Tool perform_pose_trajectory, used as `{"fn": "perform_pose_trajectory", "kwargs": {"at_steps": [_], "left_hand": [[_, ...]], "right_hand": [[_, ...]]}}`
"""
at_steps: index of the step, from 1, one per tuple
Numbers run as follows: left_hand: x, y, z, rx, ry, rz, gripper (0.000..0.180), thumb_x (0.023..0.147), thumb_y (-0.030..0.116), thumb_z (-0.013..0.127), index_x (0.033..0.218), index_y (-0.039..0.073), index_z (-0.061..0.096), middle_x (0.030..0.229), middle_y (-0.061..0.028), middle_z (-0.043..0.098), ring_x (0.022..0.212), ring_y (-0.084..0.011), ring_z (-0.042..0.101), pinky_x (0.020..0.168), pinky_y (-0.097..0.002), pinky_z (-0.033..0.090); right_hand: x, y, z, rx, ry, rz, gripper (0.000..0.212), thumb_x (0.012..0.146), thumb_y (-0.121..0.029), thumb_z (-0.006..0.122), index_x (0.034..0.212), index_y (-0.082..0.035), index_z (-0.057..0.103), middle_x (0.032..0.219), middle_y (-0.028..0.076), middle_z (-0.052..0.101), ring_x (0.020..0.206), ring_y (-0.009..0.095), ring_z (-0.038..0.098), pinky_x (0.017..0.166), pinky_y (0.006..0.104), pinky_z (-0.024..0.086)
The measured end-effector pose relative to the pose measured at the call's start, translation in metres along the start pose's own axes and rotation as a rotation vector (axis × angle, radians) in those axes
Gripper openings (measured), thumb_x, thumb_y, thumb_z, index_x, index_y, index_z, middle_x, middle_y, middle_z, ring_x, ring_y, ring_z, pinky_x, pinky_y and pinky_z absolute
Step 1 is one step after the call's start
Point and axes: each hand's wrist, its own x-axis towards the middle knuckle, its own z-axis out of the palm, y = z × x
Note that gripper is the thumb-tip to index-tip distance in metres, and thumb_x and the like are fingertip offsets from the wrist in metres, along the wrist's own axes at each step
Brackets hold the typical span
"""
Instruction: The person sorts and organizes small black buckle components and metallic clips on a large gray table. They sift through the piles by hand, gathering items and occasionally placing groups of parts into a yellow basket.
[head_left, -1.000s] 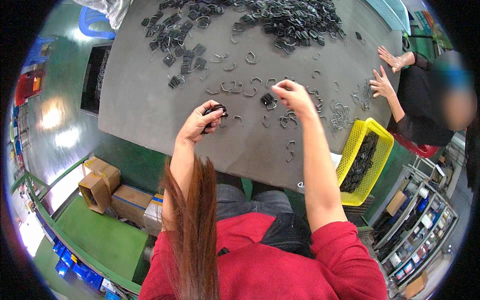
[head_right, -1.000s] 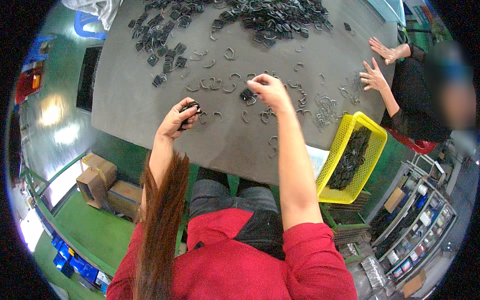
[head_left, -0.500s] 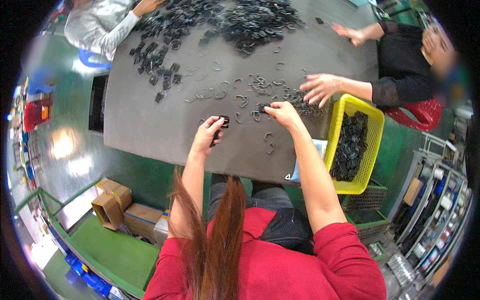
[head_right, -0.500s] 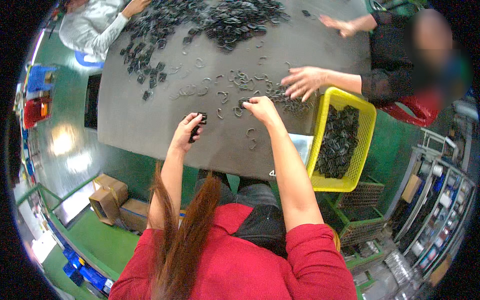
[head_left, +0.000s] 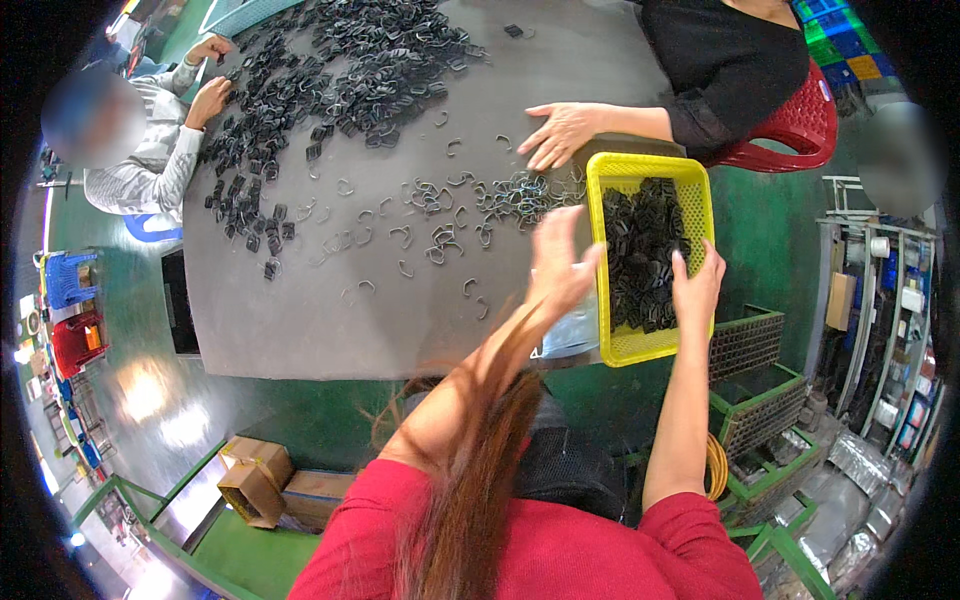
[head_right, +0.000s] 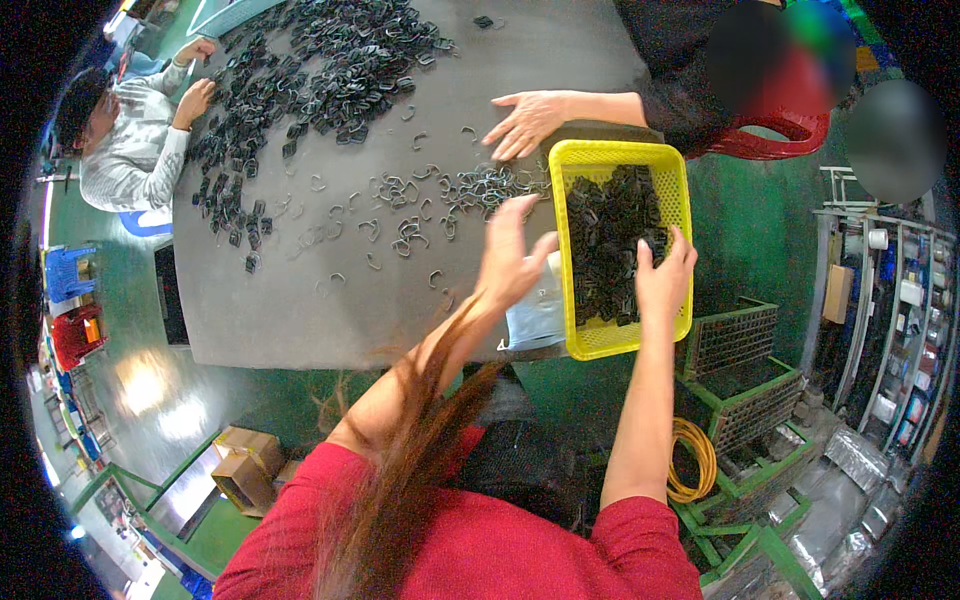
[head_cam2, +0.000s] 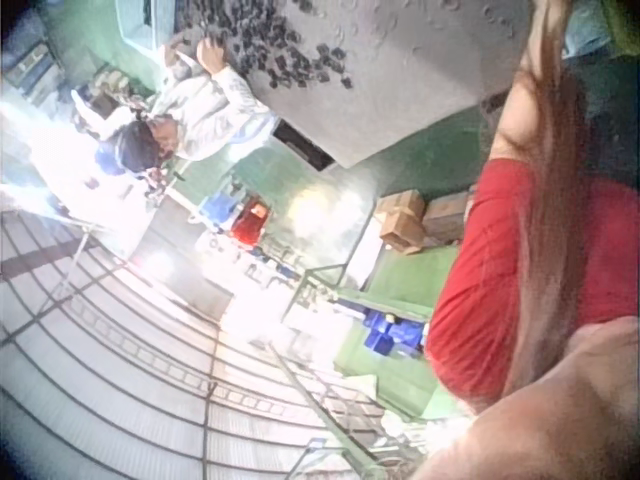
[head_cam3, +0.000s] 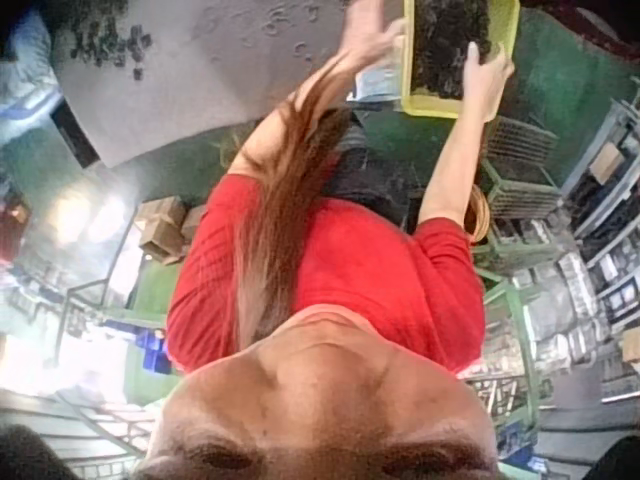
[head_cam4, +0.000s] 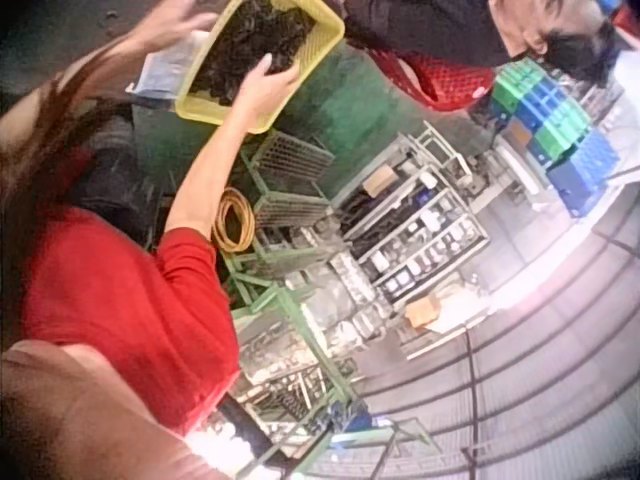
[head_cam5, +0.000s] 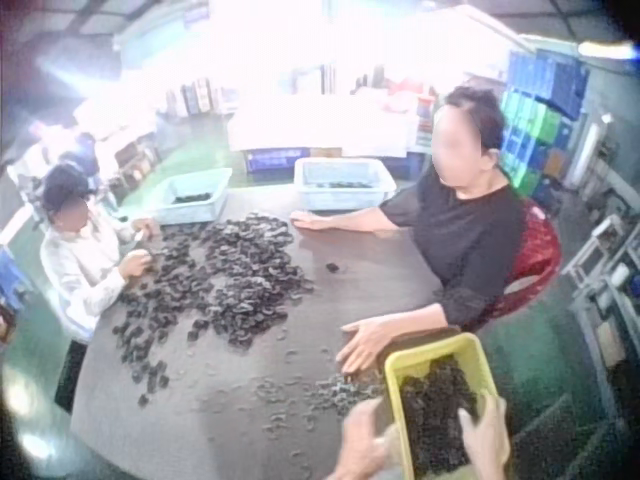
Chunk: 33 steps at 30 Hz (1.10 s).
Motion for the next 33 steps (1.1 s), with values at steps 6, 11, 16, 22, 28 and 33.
{"fn": "perform_pose_trajectory", "kwargs": {"at_steps": [6,11,16,22,28,33], "left_hand": [[-0.09,-0.102,-0.079,0.458,0.034,-0.123,0.062,0.076,0.014,0.065,0.13,0.004,0.036,0.134,-0.0191,0.033,0.13,-0.0387,0.023,0.107,-0.0462,0.02],[-0.126,-0.115,-0.09,0.554,-0.118,-0.151,0.068,0.074,0.017,0.068,0.132,0.01,0.034,0.14,-0.015,0.027,0.134,-0.0375,0.017,0.107,-0.0539,0.014],[-0.117,-0.123,-0.099,0.552,-0.238,-0.101,0.071,0.074,0.02,0.068,0.134,0.014,0.031,0.141,-0.0126,0.024,0.136,-0.0368,0.012,0.108,-0.0557,0.01],[-0.101,-0.135,-0.102,0.538,-0.355,0.051,0.075,0.074,0.027,0.069,0.136,0.015,0.029,0.142,-0.0131,0.023,0.136,-0.0364,0.011,0.108,-0.0584,0.008],[-0.094,-0.161,-0.078,0.767,-0.421,0.257,0.079,0.08,0.053,0.054,0.143,0.02,0.02,0.15,-0.0065,0.015,0.14,-0.0277,0.004,0.107,-0.0575,-0.006],[-0.045,-0.18,-0.08,0.88,-0.106,0.1,0.081,0.08,0.052,0.055,0.143,0.019,0.018,0.15,-0.0086,0.012,0.14,-0.0288,0.001,0.104,-0.0596,-0.01]], "right_hand": [[-0.053,-0.122,0.088,0.414,-0.202,-0.508,0.04,0.079,-0.007,0.06,0.117,-0.004,0.051,0.12,0.016,0.05,0.12,0.033,0.043,0.102,0.0413,0.034],[-0.028,-0.108,0.208,0.068,-0.049,-0.317,0.06,0.087,-0.031,0.054,0.133,0.002,0.033,0.137,0.025,0.031,0.129,0.039,0.028,0.107,0.0467,0.024],[-0.013,-0.098,0.247,-0.092,0.005,-0.199,0.062,0.088,-0.035,0.053,0.132,0.004,0.034,0.136,0.024,0.033,0.129,0.038,0.029,0.107,0.0466,0.024],[-0.055,-0.141,0.221,0.162,-0.154,-0.414,0.049,0.086,-0.031,0.055,0.129,-0.008,0.044,0.133,0.015,0.041,0.128,0.032,0.034,0.105,0.0503,0.025],[-0.026,-0.114,0.255,-0.074,0.1,-0.063,0.052,0.09,-0.038,0.048,0.133,-0.012,0.038,0.139,0.015,0.035,0.132,0.033,0.028,0.105,0.0541,0.022],[0.005,-0.161,0.289,0.079,-0.028,-0.414,0.049,0.091,-0.038,0.046,0.132,-0.013,0.042,0.138,0.009,0.04,0.131,0.028,0.032,0.106,0.0511,0.021]]}}
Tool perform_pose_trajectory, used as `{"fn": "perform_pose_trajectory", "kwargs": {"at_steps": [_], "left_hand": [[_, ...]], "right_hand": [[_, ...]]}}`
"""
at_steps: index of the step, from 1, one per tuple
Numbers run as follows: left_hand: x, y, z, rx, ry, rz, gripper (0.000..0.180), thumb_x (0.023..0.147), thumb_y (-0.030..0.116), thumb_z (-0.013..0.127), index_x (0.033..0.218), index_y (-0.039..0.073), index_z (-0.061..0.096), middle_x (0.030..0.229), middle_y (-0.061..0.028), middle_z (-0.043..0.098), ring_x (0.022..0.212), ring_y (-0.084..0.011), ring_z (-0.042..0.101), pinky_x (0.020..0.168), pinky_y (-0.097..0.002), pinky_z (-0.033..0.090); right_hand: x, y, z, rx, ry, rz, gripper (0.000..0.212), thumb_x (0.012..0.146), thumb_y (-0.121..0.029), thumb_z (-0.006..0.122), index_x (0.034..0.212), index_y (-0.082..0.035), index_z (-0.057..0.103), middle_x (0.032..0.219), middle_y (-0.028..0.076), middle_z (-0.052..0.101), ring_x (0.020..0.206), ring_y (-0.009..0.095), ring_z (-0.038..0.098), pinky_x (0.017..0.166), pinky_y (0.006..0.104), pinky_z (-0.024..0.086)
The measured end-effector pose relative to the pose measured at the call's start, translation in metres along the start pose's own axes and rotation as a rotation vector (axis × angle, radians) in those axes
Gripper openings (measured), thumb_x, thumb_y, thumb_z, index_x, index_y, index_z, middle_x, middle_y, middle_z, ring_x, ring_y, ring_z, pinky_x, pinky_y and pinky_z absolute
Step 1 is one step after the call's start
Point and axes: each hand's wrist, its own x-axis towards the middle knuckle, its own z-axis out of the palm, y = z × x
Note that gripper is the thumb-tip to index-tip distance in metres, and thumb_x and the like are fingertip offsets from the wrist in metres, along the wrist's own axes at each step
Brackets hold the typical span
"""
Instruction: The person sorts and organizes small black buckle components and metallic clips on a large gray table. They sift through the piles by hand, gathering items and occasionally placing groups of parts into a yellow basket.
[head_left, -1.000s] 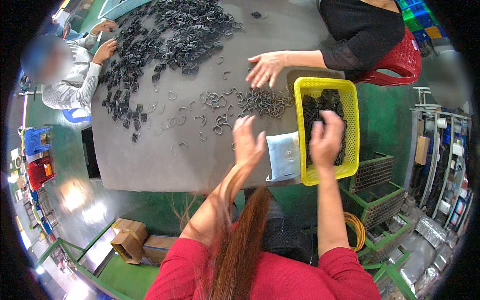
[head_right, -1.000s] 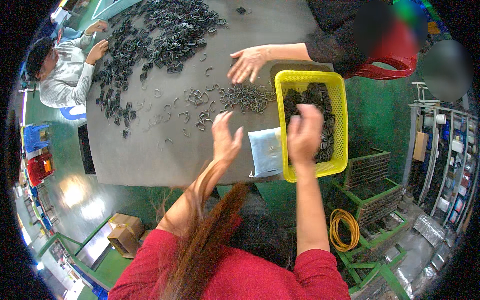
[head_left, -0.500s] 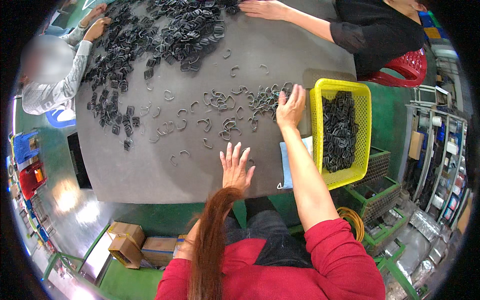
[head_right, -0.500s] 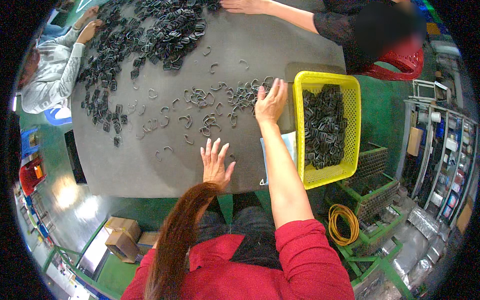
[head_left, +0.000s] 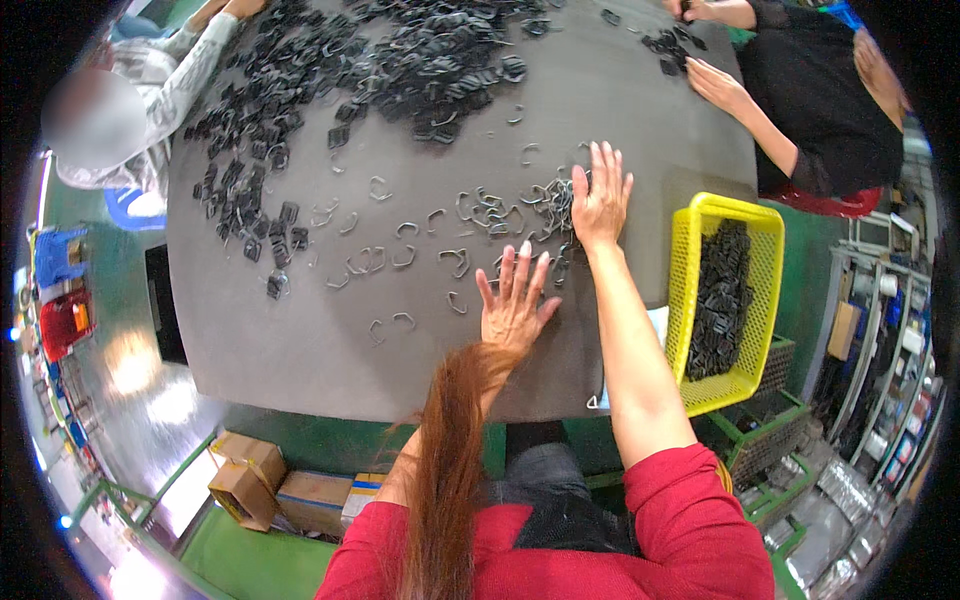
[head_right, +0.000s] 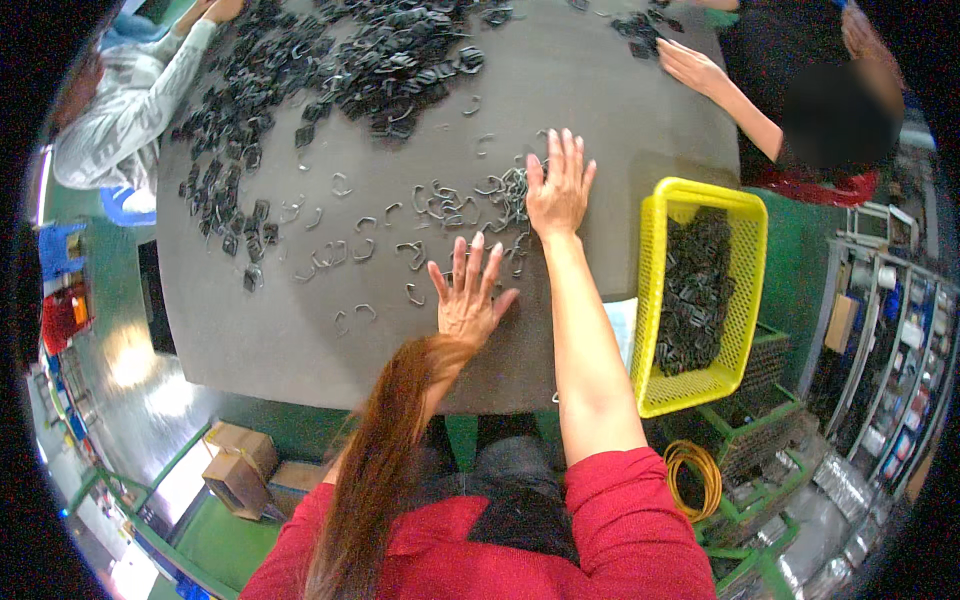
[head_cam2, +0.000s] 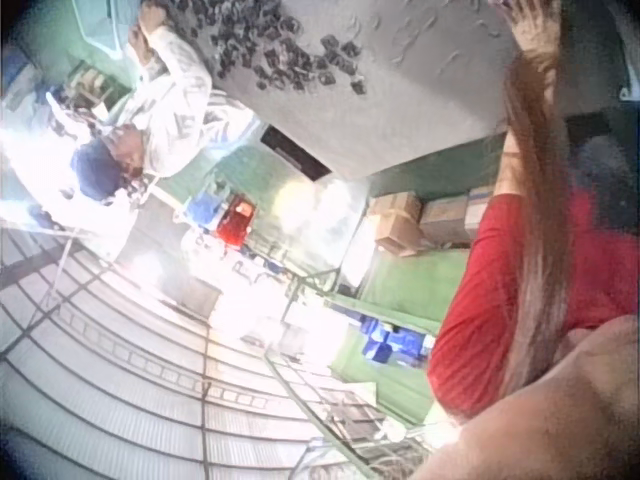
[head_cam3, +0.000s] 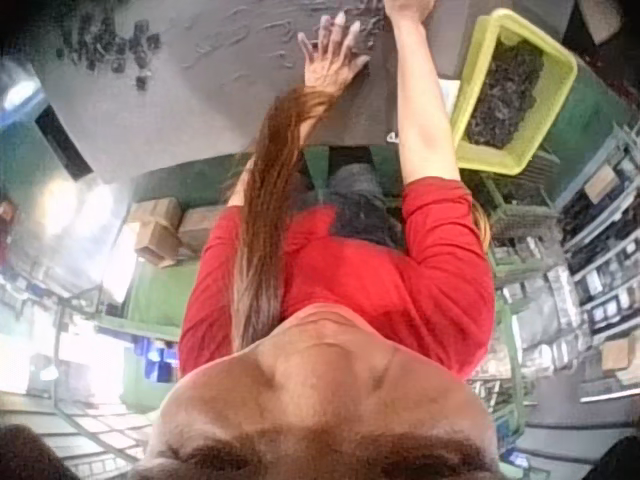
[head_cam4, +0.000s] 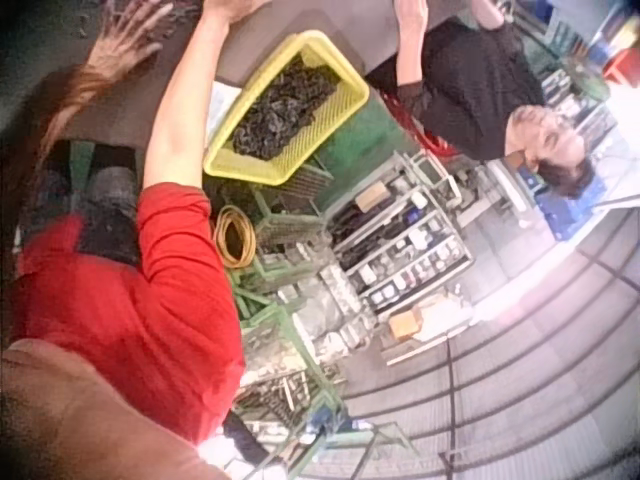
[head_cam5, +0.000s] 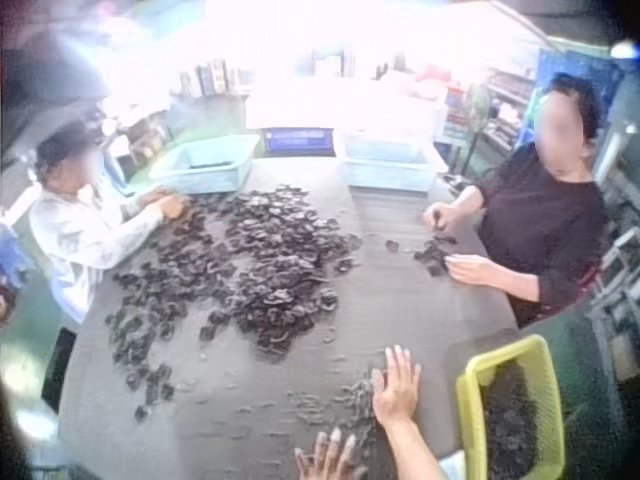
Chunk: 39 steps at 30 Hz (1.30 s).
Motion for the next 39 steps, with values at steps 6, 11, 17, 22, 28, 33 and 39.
{"fn": "perform_pose_trajectory", "kwargs": {"at_steps": [6,11,17,22,28,33,39], "left_hand": [[-0.002,-0.058,-0.025,-0.092,0.078,-0.158,0.067,0.087,0.042,0.051,0.142,0.015,0.022,0.149,-0.0094,0.016,0.14,-0.0304,0.004,0.102,-0.0612,-0.012],[-0.059,-0.102,-0.062,-0.086,0.24,-0.535,0.058,0.09,0.031,0.049,0.139,0.009,0.028,0.146,-0.0112,0.023,0.139,-0.0322,0.007,0.103,-0.0598,-0.01],[-0.117,-0.201,-0.101,0.072,0.572,-0.907,0.049,0.088,0.027,0.053,0.131,0.007,0.04,0.133,-0.0142,0.04,0.127,-0.0338,0.03,0.103,-0.0528,0.019],[-0.075,-0.283,-0.122,0.038,0.59,-0.843,0.046,0.08,0.027,0.065,0.118,0.006,0.05,0.116,-0.0116,0.052,0.108,-0.0306,0.046,0.091,-0.043,0.035],[-0.02,-0.323,-0.126,-0.232,0.439,-0.76,0.044,0.075,0.02,0.069,0.114,0.008,0.053,0.087,-0.0059,0.057,0.088,-0.0247,0.052,0.078,-0.0405,0.041],[-0.073,-0.366,-0.165,-1.21,0.534,-0.948,0.015,0.085,0.009,0.059,0.099,0.008,0.059,0.088,-0.0019,0.061,0.078,-0.0091,0.058,0.061,-0.0223,0.049],[-0.047,-0.371,-0.174,-0.259,0.359,-0.834,0.031,0.074,0.018,0.069,0.099,0.005,0.055,0.096,-0.0088,0.056,0.086,-0.0278,0.055,0.078,-0.0372,0.044]], "right_hand": [[0.004,-0.089,0.017,0.287,-0.262,-0.451,0.041,0.09,-0.033,0.049,0.127,-0.017,0.049,0.134,0.002,0.046,0.13,0.022,0.035,0.109,0.0449,0.021],[-0.057,-0.166,0.009,0.426,-0.487,-0.723,0.04,0.088,-0.032,0.052,0.124,-0.016,0.052,0.132,0.001,0.048,0.13,0.021,0.035,0.109,0.0436,0.021],[-0.07,-0.232,-0.01,0.654,-0.562,-0.672,0.03,0.083,-0.02,0.059,0.112,-0.014,0.057,0.114,0.006,0.056,0.11,0.025,0.051,0.097,0.0404,0.038],[-0.025,-0.324,0.048,0.485,-0.515,-0.501,0.027,0.077,-0.016,0.065,0.102,-0.01,0.055,0.098,0.008,0.057,0.094,0.027,0.056,0.075,0.0409,0.048],[-0.012,-0.387,0.1,0.302,-0.602,-0.381,0.031,0.076,-0.015,0.067,0.105,-0.009,0.054,0.089,0.01,0.062,0.083,0.027,0.061,0.07,0.0372,0.05],[0.006,-0.358,0.083,1.103,-1.141,0.582,0.022,0.077,-0.012,0.064,0.098,-0.006,0.061,0.085,0.004,0.063,0.072,0.014,0.062,0.059,0.0276,0.049],[-0.01,-0.42,0.08,0.203,-0.731,-0.132,0.05,0.066,-0.035,0.076,0.104,-0.009,0.055,0.092,0.012,0.063,0.094,0.03,0.06,0.079,0.0399,0.046]]}}
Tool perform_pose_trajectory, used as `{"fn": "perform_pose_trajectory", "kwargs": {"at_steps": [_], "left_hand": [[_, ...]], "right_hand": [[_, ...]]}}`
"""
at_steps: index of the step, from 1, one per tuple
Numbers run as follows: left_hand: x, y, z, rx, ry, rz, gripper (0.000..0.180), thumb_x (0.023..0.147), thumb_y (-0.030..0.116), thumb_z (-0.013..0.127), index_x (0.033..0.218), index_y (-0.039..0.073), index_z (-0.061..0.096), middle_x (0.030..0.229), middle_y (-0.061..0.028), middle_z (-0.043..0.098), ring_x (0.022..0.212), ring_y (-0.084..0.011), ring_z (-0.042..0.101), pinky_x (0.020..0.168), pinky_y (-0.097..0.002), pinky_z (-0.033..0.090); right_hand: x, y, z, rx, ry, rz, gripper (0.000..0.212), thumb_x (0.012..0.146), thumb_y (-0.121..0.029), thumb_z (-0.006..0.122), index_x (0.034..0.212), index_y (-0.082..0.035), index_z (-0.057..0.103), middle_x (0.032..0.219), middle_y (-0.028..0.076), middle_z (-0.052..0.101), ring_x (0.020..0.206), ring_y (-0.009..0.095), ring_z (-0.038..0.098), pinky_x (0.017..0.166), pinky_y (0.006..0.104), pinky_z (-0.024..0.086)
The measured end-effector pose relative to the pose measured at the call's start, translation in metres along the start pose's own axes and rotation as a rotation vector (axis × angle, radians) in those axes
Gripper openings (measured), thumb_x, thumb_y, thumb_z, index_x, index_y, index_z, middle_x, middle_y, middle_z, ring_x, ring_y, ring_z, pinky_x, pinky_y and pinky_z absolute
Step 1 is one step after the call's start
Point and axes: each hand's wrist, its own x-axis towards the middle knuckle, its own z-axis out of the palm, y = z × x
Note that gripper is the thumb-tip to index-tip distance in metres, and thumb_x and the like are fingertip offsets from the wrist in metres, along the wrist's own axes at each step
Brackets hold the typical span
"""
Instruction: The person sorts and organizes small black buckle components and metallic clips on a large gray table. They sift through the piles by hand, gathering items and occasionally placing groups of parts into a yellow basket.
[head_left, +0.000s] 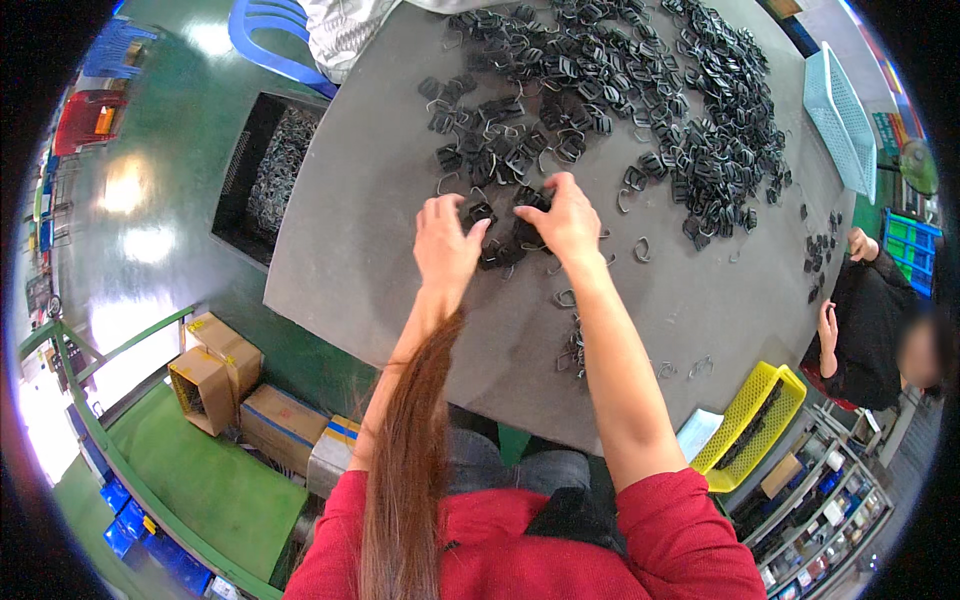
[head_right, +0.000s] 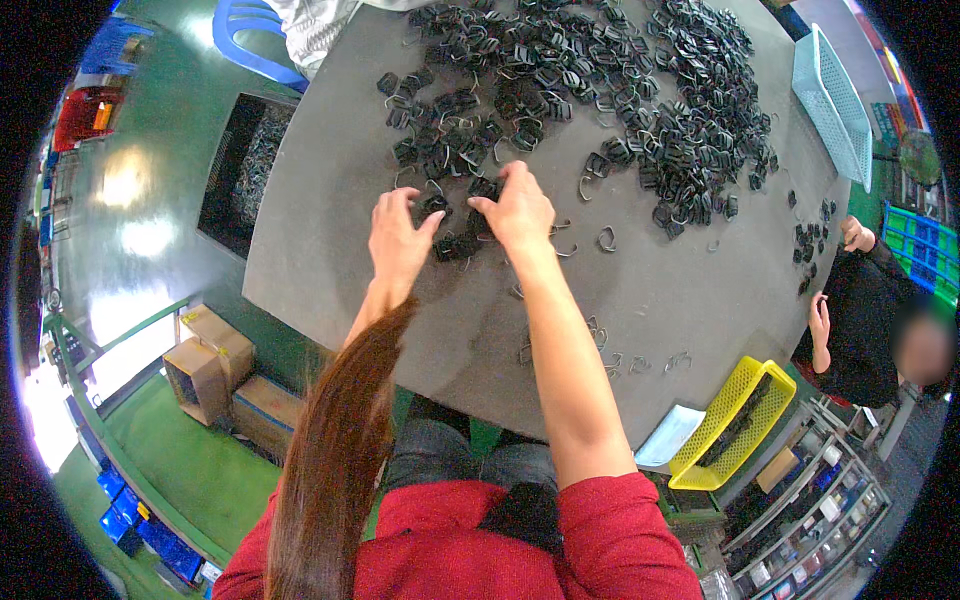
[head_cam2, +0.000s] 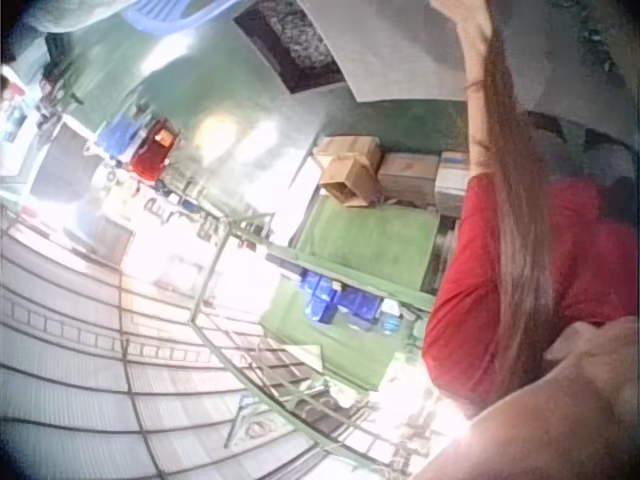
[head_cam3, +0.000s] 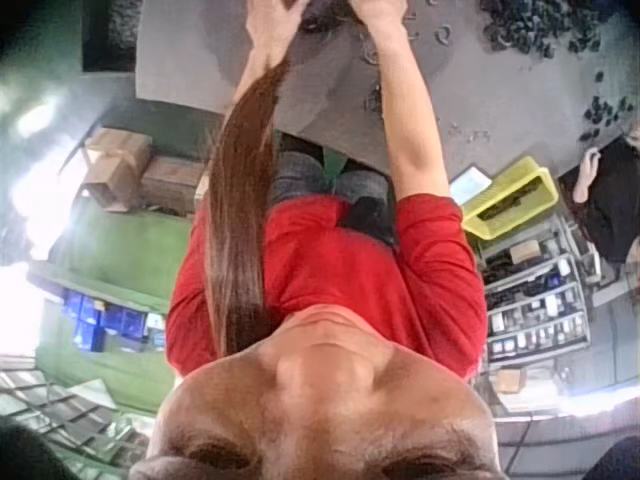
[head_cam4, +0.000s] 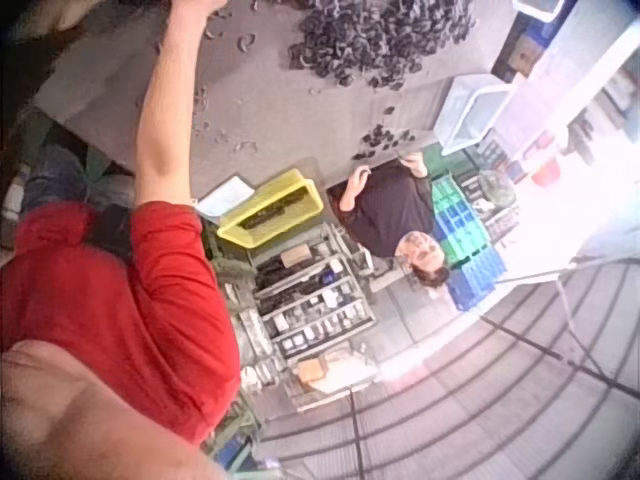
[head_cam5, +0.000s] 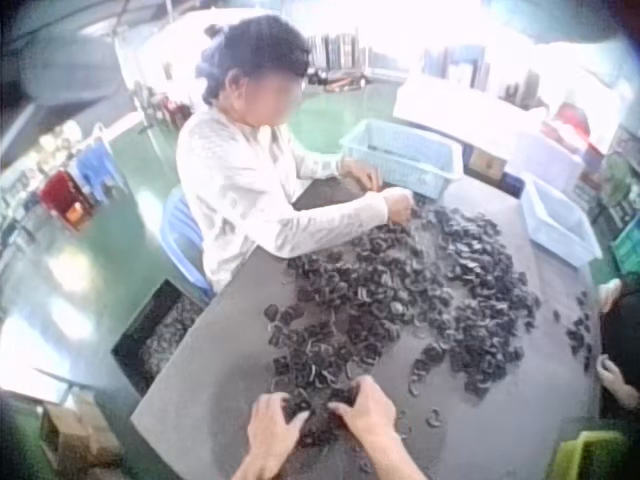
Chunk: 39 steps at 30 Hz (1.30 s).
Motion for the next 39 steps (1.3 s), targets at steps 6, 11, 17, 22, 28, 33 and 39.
{"fn": "perform_pose_trajectory", "kwargs": {"at_steps": [6,11,17,22,28,33,39], "left_hand": [[0.014,-0.001,-0.015,-0.808,-0.503,-0.423,0.027,0.08,0.015,0.067,0.103,0.005,0.055,0.083,-0.0029,0.063,0.071,-0.0157,0.06,0.065,-0.0286,0.046],[0.03,-0.024,-0.038,-0.65,-0.532,-0.337,0.018,0.086,0.019,0.061,0.097,0.005,0.064,0.076,-0.0009,0.063,0.066,-0.0079,0.057,0.059,-0.0224,0.045],[0.032,-0.014,-0.041,-0.592,-0.729,-0.249,0.018,0.085,0.019,0.061,0.096,0.006,0.068,0.074,0.0022,0.063,0.064,-0.0072,0.056,0.057,-0.0212,0.044],[0.03,-0.009,-0.039,-1.086,-0.813,-0.469,0.019,0.089,0.022,0.058,0.1,0.008,0.066,0.081,0.0036,0.062,0.071,-0.0038,0.057,0.058,-0.0191,0.046],[0.027,-0.011,-0.025,-0.959,-0.704,-0.399,0.021,0.088,0.021,0.059,0.103,0.006,0.063,0.079,0.0013,0.063,0.067,-0.0057,0.058,0.057,-0.0205,0.046],[0.023,-0.002,-0.029,-0.499,-0.597,-0.284,0.017,0.081,0.014,0.062,0.093,0.004,0.066,0.075,-0.0055,0.066,0.061,-0.0094,0.059,0.057,-0.0248,0.046],[0.012,-0.016,-0.04,-0.358,-0.632,-0.21,0.015,0.083,0.016,0.061,0.091,0.005,0.067,0.076,-0.0022,0.065,0.067,-0.0086,0.059,0.061,-0.0239,0.047]], "right_hand": [[0.006,0.02,-0.006,0.116,-0.163,0.055,0.033,0.067,-0.029,0.077,0.086,-0.006,0.062,0.08,0.006,0.062,0.08,0.02,0.06,0.071,0.0322,0.046],[-0.008,0.063,-0.036,1.127,-0.436,0.318,0.017,0.076,-0.019,0.072,0.086,-0.008,0.063,0.078,-0.004,0.059,0.07,0.005,0.052,0.062,0.0194,0.04],[-0.01,0.06,-0.047,1.358,-0.469,0.258,0.021,0.081,-0.026,0.065,0.095,-0.011,0.061,0.097,0.001,0.063,0.085,0.013,0.061,0.064,0.0264,0.049],[-0.008,0.034,-0.025,-0.037,-0.325,0.117,0.039,0.067,-0.037,0.075,0.09,-0.008,0.064,0.086,0.011,0.067,0.083,0.023,0.065,0.073,0.0351,0.05],[-0.024,0.04,-0.031,0.126,-0.441,0.192,0.024,0.067,-0.028,0.075,0.08,-0.009,0.067,0.079,0.012,0.067,0.078,0.026,0.065,0.07,0.0359,0.049],[-0.037,0.067,-0.061,0.939,-0.633,0.32,0.02,0.077,-0.024,0.07,0.075,-0.006,0.061,0.065,-0.005,0.053,0.056,0.005,0.042,0.05,0.0209,0.032],[-0.042,0.056,-0.06,1.368,-0.587,0.207,0.017,0.078,-0.019,0.068,0.088,-0.009,0.059,0.077,-0.002,0.055,0.062,0.007,0.051,0.047,0.0199,0.033]]}}
